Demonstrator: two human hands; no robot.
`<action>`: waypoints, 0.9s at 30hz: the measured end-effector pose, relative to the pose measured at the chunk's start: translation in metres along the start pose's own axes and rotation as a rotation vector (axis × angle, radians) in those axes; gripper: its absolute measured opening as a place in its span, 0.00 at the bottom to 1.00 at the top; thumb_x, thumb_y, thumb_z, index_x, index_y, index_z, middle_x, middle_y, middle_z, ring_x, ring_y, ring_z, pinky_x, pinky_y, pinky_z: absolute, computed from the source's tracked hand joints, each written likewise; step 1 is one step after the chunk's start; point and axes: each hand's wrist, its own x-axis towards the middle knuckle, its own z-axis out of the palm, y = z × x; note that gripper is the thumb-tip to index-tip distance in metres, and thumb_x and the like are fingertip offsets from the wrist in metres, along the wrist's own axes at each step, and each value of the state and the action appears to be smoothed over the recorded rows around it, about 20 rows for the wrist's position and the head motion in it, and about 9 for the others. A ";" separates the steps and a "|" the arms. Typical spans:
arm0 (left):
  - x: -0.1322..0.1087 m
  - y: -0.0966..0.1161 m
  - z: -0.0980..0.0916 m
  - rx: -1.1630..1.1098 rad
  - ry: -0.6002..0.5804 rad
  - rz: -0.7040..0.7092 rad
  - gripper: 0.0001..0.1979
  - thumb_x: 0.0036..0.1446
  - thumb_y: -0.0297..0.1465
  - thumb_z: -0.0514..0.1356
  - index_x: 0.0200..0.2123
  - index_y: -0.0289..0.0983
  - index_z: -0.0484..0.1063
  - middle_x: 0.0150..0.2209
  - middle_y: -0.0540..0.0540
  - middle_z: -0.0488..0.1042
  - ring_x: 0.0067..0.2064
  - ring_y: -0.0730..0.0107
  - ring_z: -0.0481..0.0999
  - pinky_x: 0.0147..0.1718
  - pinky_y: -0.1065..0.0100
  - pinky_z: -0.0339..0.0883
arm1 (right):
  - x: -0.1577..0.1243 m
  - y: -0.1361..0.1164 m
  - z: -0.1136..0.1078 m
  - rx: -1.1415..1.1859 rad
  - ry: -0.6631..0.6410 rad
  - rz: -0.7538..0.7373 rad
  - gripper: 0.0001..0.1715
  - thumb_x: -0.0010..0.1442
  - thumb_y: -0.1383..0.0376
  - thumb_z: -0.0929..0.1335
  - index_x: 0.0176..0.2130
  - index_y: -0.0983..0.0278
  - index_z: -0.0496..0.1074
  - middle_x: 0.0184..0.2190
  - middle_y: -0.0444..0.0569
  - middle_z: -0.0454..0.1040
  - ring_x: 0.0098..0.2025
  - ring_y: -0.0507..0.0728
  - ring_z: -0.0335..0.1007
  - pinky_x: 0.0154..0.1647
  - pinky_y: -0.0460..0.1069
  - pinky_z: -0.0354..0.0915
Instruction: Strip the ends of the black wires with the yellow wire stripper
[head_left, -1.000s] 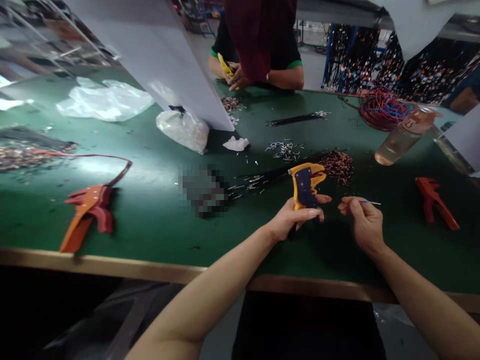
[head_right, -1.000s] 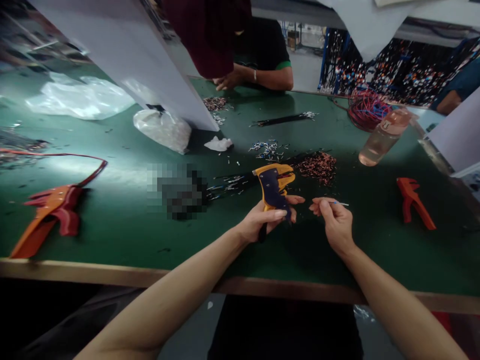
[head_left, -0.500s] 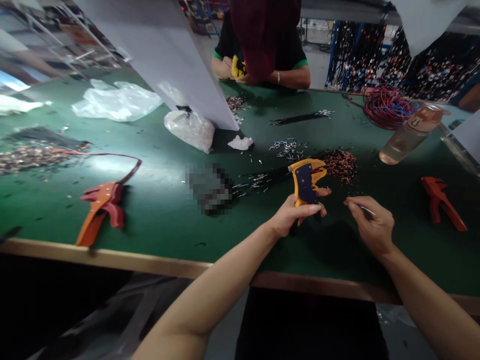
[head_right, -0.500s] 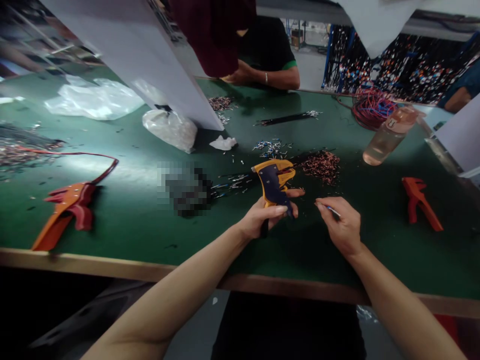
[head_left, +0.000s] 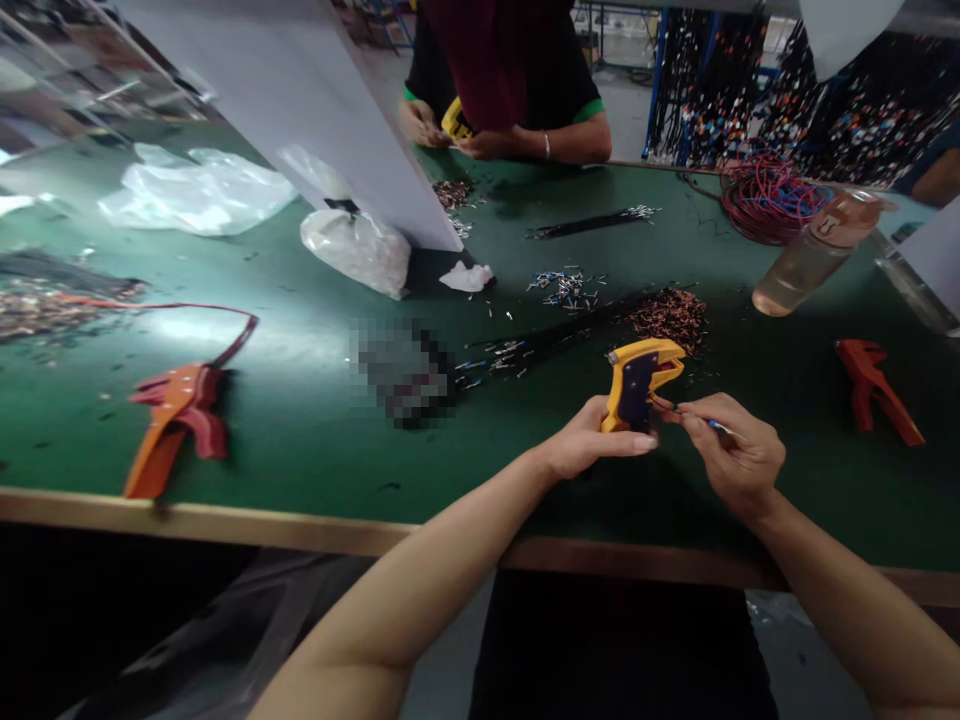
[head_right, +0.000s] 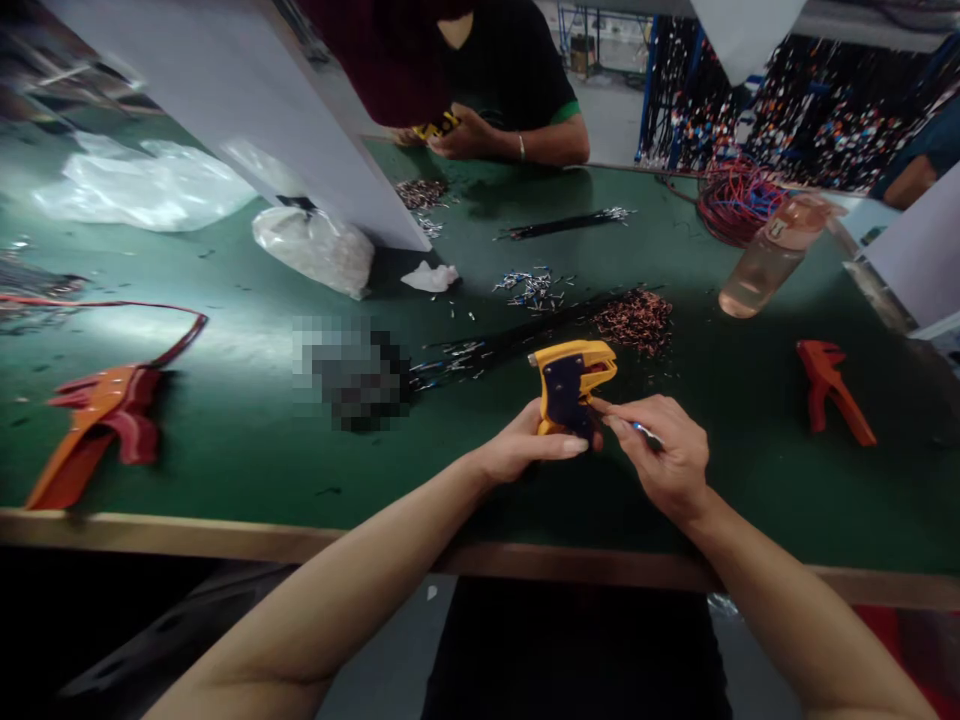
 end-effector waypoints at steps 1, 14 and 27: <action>0.000 -0.001 0.000 -0.012 0.006 0.001 0.25 0.43 0.38 0.74 0.44 0.32 0.80 0.32 0.45 0.80 0.36 0.66 0.75 0.44 0.63 0.69 | 0.000 -0.001 0.000 -0.014 0.000 -0.015 0.09 0.62 0.70 0.71 0.39 0.58 0.82 0.32 0.46 0.84 0.29 0.55 0.79 0.32 0.51 0.72; 0.002 -0.007 0.001 -0.039 0.111 0.019 0.22 0.41 0.39 0.75 0.38 0.34 0.78 0.30 0.48 0.76 0.34 0.68 0.75 0.41 0.63 0.69 | 0.000 -0.002 0.001 -0.061 -0.022 -0.023 0.08 0.62 0.69 0.71 0.37 0.59 0.81 0.29 0.46 0.84 0.28 0.55 0.78 0.32 0.52 0.71; 0.000 0.000 0.010 0.233 0.198 0.009 0.24 0.49 0.45 0.69 0.15 0.36 0.65 0.14 0.52 0.63 0.19 0.77 0.61 0.22 0.68 0.56 | -0.001 -0.004 0.002 -0.071 0.004 -0.127 0.10 0.61 0.72 0.71 0.38 0.58 0.82 0.29 0.46 0.84 0.28 0.55 0.78 0.33 0.52 0.71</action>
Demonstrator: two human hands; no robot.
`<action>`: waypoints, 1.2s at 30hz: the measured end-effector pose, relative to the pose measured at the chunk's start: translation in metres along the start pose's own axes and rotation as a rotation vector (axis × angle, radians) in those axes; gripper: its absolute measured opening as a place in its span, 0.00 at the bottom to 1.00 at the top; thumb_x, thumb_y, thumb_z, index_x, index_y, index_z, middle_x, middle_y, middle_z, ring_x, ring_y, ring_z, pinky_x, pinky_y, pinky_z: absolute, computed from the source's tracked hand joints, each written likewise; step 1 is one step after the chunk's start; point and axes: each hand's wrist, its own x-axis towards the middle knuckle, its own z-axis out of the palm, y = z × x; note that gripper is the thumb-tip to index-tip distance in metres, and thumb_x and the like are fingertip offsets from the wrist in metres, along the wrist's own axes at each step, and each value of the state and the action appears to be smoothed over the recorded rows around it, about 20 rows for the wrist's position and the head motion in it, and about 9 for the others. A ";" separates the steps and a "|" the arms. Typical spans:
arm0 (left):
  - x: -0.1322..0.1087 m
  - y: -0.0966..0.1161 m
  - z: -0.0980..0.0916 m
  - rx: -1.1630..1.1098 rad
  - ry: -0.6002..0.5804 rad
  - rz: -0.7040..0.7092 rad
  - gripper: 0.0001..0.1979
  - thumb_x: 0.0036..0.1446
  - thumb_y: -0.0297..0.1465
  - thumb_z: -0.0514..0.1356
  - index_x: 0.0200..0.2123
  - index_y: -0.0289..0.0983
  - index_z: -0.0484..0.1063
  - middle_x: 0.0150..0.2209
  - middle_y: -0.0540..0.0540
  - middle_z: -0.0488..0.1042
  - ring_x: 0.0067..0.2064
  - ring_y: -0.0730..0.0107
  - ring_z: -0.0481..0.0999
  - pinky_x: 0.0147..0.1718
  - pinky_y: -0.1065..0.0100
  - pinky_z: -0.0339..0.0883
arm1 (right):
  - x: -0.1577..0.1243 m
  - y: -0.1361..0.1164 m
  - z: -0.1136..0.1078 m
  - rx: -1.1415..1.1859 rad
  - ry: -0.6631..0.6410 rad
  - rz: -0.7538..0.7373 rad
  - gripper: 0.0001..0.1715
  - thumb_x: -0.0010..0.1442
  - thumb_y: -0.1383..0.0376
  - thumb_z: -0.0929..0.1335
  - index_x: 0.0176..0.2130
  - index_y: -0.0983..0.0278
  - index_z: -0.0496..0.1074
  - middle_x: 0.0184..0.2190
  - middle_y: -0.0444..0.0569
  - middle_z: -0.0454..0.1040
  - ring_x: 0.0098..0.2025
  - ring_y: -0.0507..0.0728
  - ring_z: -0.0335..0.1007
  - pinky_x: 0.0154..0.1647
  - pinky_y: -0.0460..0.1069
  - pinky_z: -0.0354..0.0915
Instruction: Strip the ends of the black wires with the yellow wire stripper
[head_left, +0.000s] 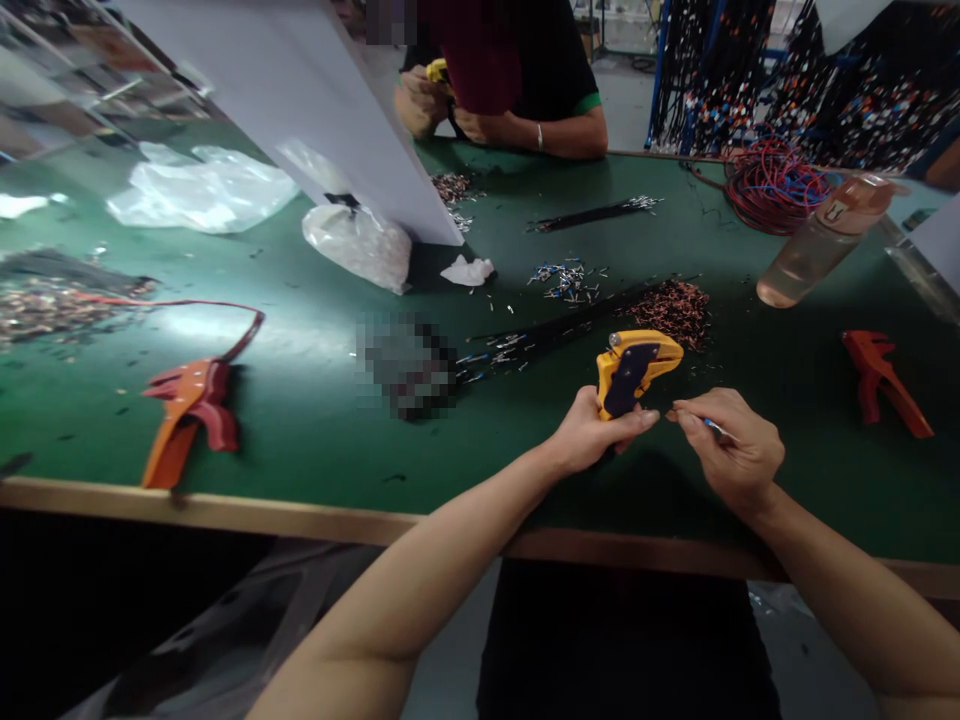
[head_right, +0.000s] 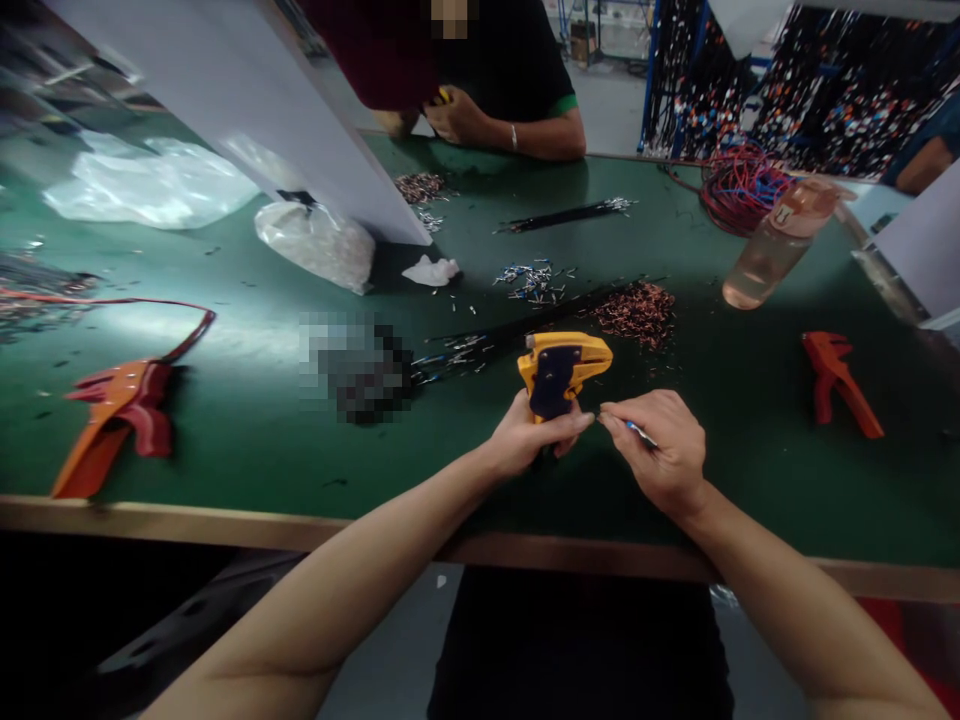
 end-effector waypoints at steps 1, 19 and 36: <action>0.000 0.000 0.000 0.003 0.001 -0.002 0.24 0.49 0.45 0.69 0.15 0.36 0.64 0.13 0.53 0.63 0.18 0.77 0.60 0.22 0.68 0.56 | -0.001 0.000 0.000 0.010 0.004 0.014 0.10 0.61 0.72 0.71 0.38 0.58 0.82 0.30 0.46 0.84 0.28 0.55 0.79 0.34 0.52 0.71; 0.002 -0.007 -0.014 -0.254 -0.280 -0.122 0.26 0.41 0.41 0.74 0.42 0.33 0.77 0.31 0.47 0.77 0.34 0.66 0.76 0.40 0.62 0.66 | 0.008 0.024 0.002 0.809 0.242 0.856 0.17 0.54 0.51 0.77 0.31 0.60 0.74 0.21 0.39 0.67 0.25 0.50 0.63 0.27 0.47 0.66; 0.000 -0.008 -0.012 -0.242 -0.333 -0.150 0.27 0.41 0.42 0.75 0.42 0.34 0.78 0.32 0.47 0.78 0.34 0.67 0.76 0.40 0.64 0.67 | 0.005 0.026 0.009 0.853 0.192 0.940 0.21 0.51 0.48 0.77 0.33 0.60 0.74 0.22 0.39 0.67 0.24 0.50 0.62 0.27 0.47 0.66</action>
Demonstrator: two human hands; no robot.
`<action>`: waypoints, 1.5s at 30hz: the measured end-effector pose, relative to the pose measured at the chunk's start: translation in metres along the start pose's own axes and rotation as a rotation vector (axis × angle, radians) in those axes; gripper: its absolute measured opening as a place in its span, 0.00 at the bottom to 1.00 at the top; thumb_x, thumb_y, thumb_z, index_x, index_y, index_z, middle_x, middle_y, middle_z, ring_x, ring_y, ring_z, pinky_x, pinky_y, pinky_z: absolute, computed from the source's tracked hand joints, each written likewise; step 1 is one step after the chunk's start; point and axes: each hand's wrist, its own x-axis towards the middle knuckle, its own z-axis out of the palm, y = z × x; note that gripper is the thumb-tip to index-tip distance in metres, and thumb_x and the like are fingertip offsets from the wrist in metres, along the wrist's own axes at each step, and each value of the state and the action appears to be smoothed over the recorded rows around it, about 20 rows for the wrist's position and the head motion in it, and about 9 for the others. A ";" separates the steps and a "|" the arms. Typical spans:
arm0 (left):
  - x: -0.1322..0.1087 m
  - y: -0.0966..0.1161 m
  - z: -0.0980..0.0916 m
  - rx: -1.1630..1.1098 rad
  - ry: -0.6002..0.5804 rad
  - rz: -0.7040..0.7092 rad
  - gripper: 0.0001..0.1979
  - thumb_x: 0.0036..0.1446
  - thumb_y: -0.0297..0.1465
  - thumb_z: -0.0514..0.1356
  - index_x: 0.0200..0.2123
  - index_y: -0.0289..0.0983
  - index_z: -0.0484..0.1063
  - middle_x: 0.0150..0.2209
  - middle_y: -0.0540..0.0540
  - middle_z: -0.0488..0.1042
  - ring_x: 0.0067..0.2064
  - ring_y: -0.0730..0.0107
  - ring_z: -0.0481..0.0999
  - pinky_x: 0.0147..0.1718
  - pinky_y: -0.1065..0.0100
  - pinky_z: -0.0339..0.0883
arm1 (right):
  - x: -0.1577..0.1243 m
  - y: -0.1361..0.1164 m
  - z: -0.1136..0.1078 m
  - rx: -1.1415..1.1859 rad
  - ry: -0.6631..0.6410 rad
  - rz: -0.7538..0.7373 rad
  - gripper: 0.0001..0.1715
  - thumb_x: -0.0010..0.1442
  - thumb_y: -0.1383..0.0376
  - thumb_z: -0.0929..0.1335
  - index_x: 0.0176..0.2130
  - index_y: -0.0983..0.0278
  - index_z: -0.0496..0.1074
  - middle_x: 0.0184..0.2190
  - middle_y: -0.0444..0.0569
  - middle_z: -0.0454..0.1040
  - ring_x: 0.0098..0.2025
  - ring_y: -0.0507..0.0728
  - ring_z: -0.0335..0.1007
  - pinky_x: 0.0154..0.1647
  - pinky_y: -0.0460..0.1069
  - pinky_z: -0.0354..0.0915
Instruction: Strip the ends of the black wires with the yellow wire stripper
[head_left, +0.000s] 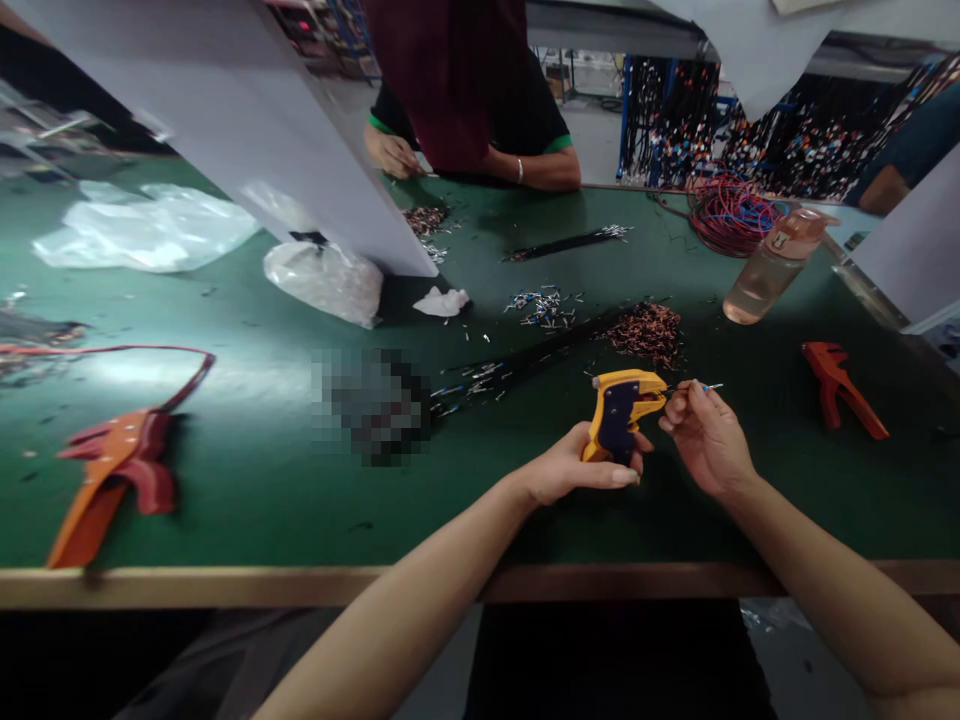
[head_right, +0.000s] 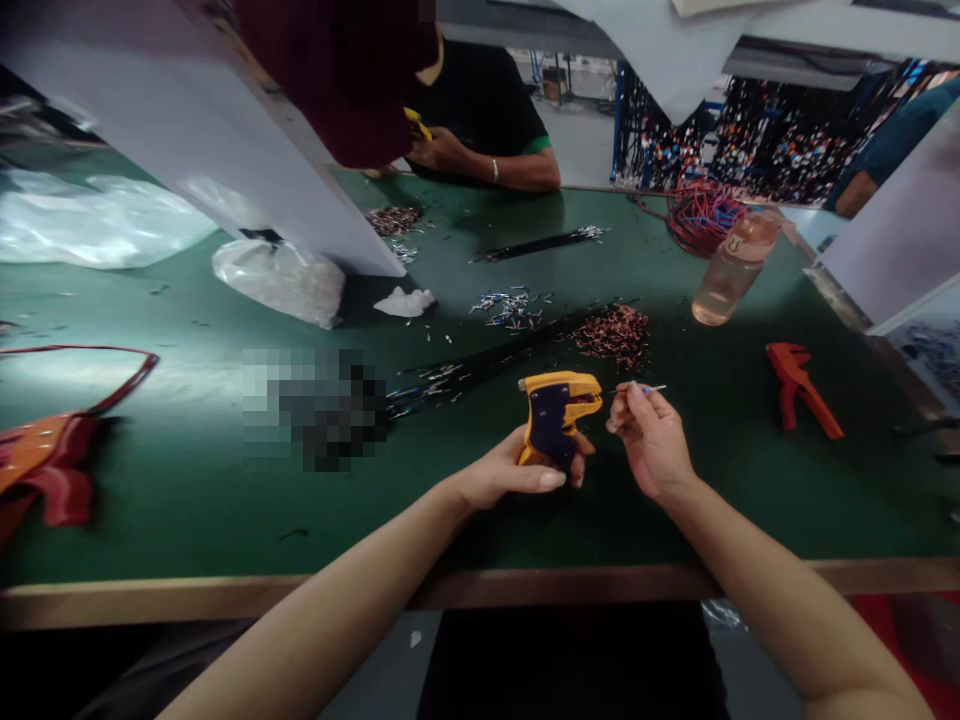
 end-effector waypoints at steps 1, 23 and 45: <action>0.000 0.000 0.000 0.001 0.001 0.003 0.27 0.41 0.42 0.75 0.43 0.34 0.78 0.32 0.47 0.78 0.34 0.67 0.76 0.40 0.64 0.67 | 0.000 0.000 0.000 0.004 0.008 0.006 0.21 0.51 0.48 0.78 0.33 0.60 0.74 0.22 0.39 0.67 0.24 0.49 0.62 0.27 0.47 0.66; -0.003 0.004 0.007 0.129 0.080 0.021 0.19 0.46 0.41 0.72 0.34 0.33 0.76 0.26 0.49 0.73 0.28 0.71 0.70 0.31 0.67 0.65 | -0.006 0.001 0.006 -0.110 0.106 -0.042 0.21 0.47 0.49 0.78 0.26 0.63 0.75 0.20 0.41 0.70 0.24 0.50 0.62 0.28 0.47 0.62; 0.004 -0.004 0.014 -0.033 0.209 0.102 0.21 0.43 0.44 0.73 0.27 0.35 0.71 0.18 0.53 0.67 0.21 0.74 0.66 0.25 0.67 0.61 | -0.004 0.005 0.005 -0.133 0.174 -0.140 0.16 0.50 0.53 0.77 0.26 0.62 0.76 0.20 0.41 0.71 0.23 0.49 0.63 0.27 0.47 0.62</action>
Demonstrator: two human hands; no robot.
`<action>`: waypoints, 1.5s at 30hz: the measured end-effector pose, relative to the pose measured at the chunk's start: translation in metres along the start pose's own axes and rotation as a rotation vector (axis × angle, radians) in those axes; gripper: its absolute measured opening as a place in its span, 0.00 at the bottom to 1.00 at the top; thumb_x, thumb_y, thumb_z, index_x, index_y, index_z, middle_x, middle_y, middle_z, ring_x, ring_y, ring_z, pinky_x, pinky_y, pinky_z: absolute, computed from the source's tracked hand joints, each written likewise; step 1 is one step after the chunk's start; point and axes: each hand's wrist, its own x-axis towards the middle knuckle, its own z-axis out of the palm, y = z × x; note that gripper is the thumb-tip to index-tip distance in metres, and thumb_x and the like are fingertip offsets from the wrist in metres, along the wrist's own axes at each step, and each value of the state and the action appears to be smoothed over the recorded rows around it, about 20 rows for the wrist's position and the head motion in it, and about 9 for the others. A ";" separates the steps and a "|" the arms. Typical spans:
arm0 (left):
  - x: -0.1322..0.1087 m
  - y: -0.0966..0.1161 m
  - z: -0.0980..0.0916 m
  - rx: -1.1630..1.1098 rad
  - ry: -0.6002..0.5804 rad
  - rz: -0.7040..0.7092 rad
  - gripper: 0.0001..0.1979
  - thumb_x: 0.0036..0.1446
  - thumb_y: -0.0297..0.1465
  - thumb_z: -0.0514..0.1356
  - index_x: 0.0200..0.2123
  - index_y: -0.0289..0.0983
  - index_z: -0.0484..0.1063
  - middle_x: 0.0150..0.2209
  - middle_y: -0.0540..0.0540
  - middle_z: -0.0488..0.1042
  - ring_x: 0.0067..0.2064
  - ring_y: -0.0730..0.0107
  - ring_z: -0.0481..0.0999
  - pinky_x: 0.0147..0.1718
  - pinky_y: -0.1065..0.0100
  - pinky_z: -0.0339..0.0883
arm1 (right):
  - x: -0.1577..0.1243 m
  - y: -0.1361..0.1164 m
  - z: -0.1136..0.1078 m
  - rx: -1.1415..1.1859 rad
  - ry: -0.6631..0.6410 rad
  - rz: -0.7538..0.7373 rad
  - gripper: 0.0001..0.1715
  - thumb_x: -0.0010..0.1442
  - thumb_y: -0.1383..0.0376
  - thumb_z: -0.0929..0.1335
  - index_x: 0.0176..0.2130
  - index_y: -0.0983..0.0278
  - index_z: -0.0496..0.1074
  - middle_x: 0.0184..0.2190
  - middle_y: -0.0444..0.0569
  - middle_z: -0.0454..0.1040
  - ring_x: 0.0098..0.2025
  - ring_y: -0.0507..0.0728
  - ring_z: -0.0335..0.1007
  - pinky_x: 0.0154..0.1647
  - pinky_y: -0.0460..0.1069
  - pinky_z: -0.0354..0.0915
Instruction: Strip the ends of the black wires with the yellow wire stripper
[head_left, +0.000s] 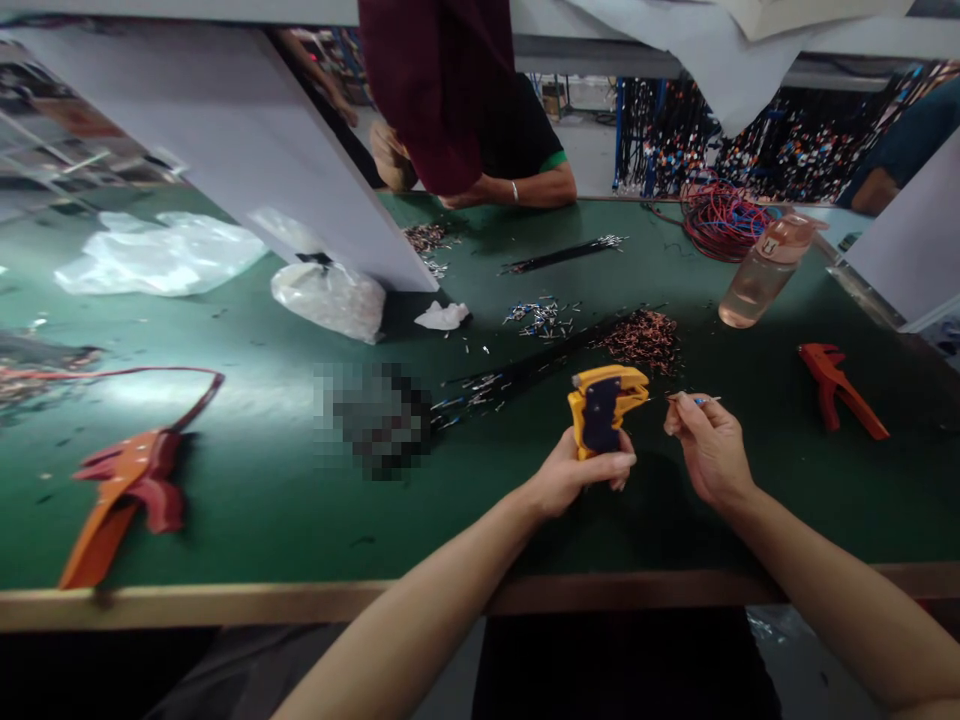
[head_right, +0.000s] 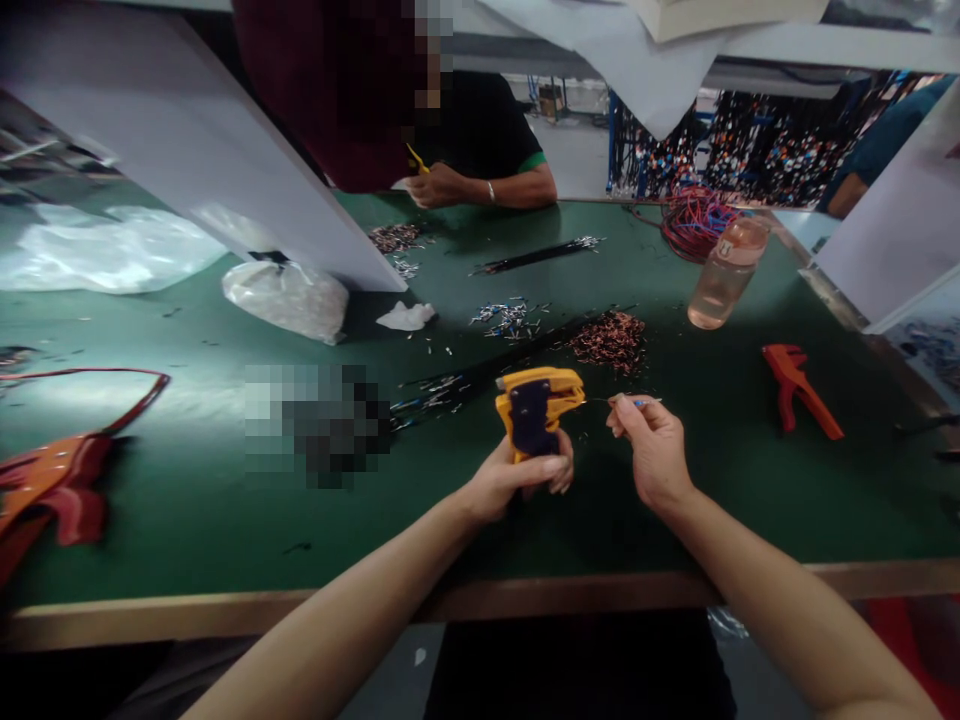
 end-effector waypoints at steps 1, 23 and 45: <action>0.001 0.000 -0.003 -0.066 -0.004 0.032 0.20 0.42 0.43 0.73 0.29 0.35 0.72 0.19 0.52 0.69 0.23 0.72 0.68 0.27 0.66 0.63 | 0.001 0.001 -0.001 -0.003 0.010 -0.015 0.16 0.50 0.53 0.77 0.27 0.62 0.76 0.20 0.41 0.71 0.23 0.49 0.63 0.27 0.47 0.62; 0.001 0.010 -0.012 -0.134 0.094 0.080 0.24 0.45 0.37 0.73 0.46 0.33 0.80 0.33 0.43 0.80 0.33 0.66 0.76 0.38 0.63 0.67 | -0.002 0.005 -0.008 -0.434 0.022 -0.280 0.14 0.56 0.53 0.74 0.29 0.62 0.80 0.25 0.47 0.80 0.28 0.55 0.76 0.31 0.50 0.72; 0.012 0.008 -0.023 -0.252 0.214 0.093 0.26 0.44 0.31 0.73 0.49 0.34 0.78 0.58 0.34 0.76 0.39 0.63 0.81 0.36 0.65 0.74 | 0.021 0.006 -0.016 -0.348 0.160 -0.192 0.22 0.52 0.47 0.74 0.27 0.63 0.74 0.23 0.44 0.73 0.27 0.53 0.68 0.31 0.50 0.66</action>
